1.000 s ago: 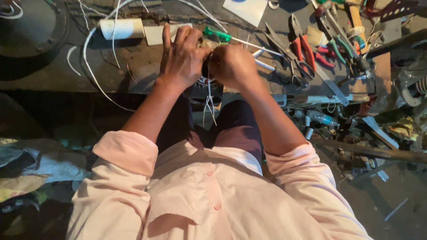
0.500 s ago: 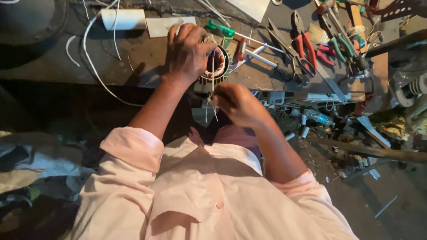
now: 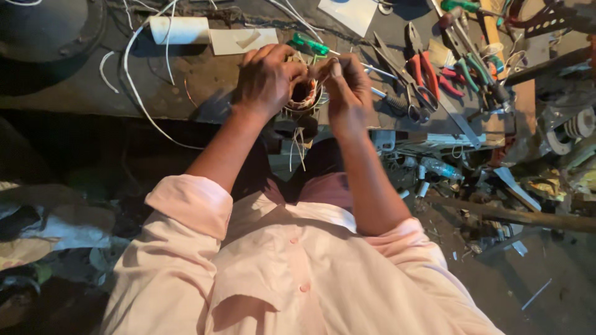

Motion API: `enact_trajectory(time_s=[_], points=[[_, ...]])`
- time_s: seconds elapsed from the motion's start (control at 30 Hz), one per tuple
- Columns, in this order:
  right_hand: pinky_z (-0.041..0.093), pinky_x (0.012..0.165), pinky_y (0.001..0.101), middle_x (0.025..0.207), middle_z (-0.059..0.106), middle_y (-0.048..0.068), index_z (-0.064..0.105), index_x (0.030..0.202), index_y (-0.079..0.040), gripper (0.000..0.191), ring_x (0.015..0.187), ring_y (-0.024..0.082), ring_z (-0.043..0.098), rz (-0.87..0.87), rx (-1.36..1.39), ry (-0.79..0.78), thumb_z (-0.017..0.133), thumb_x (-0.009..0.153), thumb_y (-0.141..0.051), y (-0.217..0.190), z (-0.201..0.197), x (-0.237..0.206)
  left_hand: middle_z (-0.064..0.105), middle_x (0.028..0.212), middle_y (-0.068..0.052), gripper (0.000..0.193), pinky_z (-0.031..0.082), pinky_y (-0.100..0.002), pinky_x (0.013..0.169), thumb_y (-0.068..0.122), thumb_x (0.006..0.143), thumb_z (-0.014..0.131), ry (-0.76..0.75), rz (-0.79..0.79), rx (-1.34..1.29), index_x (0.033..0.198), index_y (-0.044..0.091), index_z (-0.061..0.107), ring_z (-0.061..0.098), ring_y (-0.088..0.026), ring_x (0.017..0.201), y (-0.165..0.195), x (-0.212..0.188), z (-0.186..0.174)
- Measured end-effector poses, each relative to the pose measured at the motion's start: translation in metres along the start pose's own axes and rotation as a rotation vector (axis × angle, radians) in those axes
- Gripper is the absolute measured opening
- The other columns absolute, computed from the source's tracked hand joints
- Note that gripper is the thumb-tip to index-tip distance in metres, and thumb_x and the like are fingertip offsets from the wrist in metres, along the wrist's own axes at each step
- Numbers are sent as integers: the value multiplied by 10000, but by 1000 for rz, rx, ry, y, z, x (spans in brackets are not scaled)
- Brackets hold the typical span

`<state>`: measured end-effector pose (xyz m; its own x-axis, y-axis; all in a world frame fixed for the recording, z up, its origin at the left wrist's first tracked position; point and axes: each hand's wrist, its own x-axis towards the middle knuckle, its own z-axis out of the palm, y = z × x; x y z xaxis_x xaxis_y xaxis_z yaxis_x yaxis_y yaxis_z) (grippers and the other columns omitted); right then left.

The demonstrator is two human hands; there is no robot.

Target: The person works on a motor stator on a cluttered workbench, inserting white insulating strips into the copper coil slots, tucking wires into place, cutting material with scissors, and tapping the assembly with a hammer. They repeatedly adjust the windings and press components into the stator slots by hand.

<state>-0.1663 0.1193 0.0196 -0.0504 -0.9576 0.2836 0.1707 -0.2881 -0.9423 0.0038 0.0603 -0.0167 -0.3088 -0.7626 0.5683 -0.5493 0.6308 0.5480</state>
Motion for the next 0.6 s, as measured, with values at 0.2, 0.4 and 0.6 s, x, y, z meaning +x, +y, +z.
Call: enact_trajectory(time_s=[0.2, 0.4, 0.6], points=[[387, 668, 280, 813, 459, 16, 518, 1041, -25, 73, 735, 147, 427, -100, -488, 18, 481, 1095, -55, 33, 50, -50, 734, 1069, -21, 90, 442, -561, 901, 295, 828, 737, 32, 27, 53, 852, 235, 799, 691, -260, 999, -2, 1, 6], [414, 689, 311, 853, 447, 80, 520, 1056, -11, 45, 750, 167, 418, -202, -618, -49, 477, 1072, -13, 28, 61, -55, 734, 1110, -69, 116, 478, -485, 850, 263, 816, 711, 64, 58, -12, 896, 226, 786, 695, -293, 1020, -16, 4, 14], [423, 666, 317, 814, 459, 84, 493, 1005, -13, 71, 715, 169, 459, -117, -526, -8, 474, 1073, -15, 25, 64, -56, 753, 1039, -30, 126, 488, -557, 914, 183, 875, 664, 64, 51, 41, 926, 190, 779, 710, -283, 973, -14, 0, 17]])
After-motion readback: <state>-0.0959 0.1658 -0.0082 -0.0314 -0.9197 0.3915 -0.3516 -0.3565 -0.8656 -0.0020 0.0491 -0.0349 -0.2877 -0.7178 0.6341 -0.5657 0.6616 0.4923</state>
